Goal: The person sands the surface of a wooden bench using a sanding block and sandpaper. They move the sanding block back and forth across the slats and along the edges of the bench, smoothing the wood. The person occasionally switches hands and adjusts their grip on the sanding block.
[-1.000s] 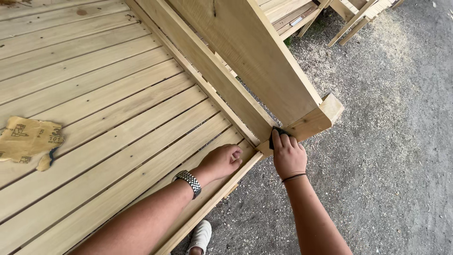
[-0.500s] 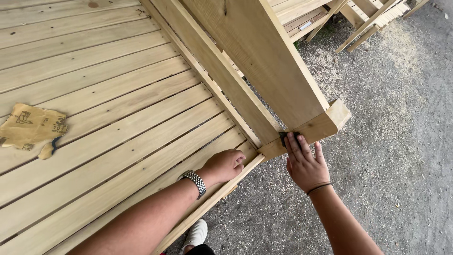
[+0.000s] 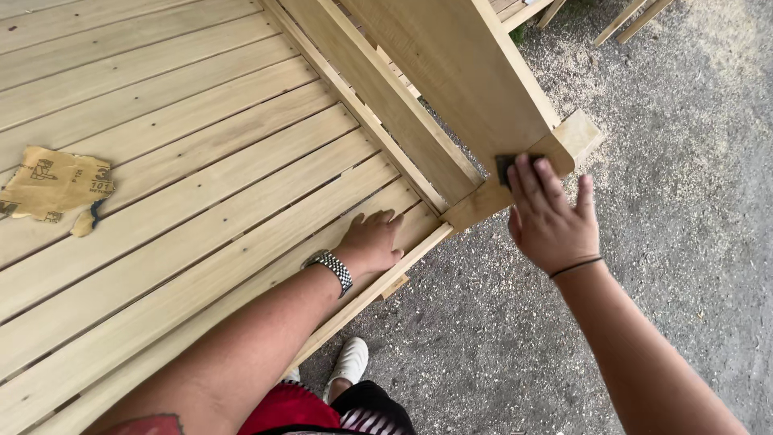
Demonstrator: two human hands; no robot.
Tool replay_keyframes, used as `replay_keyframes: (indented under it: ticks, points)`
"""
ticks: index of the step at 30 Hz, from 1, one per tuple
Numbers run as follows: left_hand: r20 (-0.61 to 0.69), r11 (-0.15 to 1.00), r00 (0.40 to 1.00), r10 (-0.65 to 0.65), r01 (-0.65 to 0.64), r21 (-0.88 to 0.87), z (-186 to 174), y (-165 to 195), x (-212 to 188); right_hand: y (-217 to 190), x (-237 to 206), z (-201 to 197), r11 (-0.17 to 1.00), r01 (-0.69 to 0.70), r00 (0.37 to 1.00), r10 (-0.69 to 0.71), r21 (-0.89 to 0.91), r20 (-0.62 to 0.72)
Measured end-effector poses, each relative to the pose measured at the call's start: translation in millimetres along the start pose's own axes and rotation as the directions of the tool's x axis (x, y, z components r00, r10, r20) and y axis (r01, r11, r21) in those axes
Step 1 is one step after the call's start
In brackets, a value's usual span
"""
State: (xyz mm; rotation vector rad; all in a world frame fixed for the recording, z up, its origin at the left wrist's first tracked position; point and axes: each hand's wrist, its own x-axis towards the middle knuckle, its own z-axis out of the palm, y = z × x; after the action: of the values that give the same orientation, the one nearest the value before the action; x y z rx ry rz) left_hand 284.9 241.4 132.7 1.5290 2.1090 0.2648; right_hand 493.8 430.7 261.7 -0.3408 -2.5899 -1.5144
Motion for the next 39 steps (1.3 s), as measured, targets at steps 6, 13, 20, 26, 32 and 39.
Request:
replay_keyframes:
  ticks: [6,13,20,26,32,39]
  points:
    - [0.065,0.975,0.983,-0.169,0.157,0.156,1,-19,1,-6,-6,-12,0.997,0.070,0.994,-0.072,0.027,0.080]
    - [0.028,0.950,0.969,-0.245,0.234,0.205,-15,-49,-18,11,-10,-3,0.995,-0.090,0.996,0.089,-0.046,-0.021]
    - [0.149,0.962,0.968,-0.204,0.169,0.214,-19,-36,-45,-11,-11,-28,0.995,0.099,0.988,-0.094,-0.033,0.124]
    - [0.228,0.956,0.948,-0.220,0.163,0.243,-5,-24,-60,8,-7,-21,0.973,-0.171,0.983,0.179,-0.158,0.040]
    - [0.257,0.954,0.939,-0.228,0.164,0.250,-5,-36,-74,-47,-19,-34,0.999,0.030,0.947,-0.040,0.035,0.319]
    - [0.210,0.952,0.952,-0.222,0.164,0.259,1,-41,-71,-10,-14,-21,0.977,-0.205,0.975,0.209,-0.060,0.069]
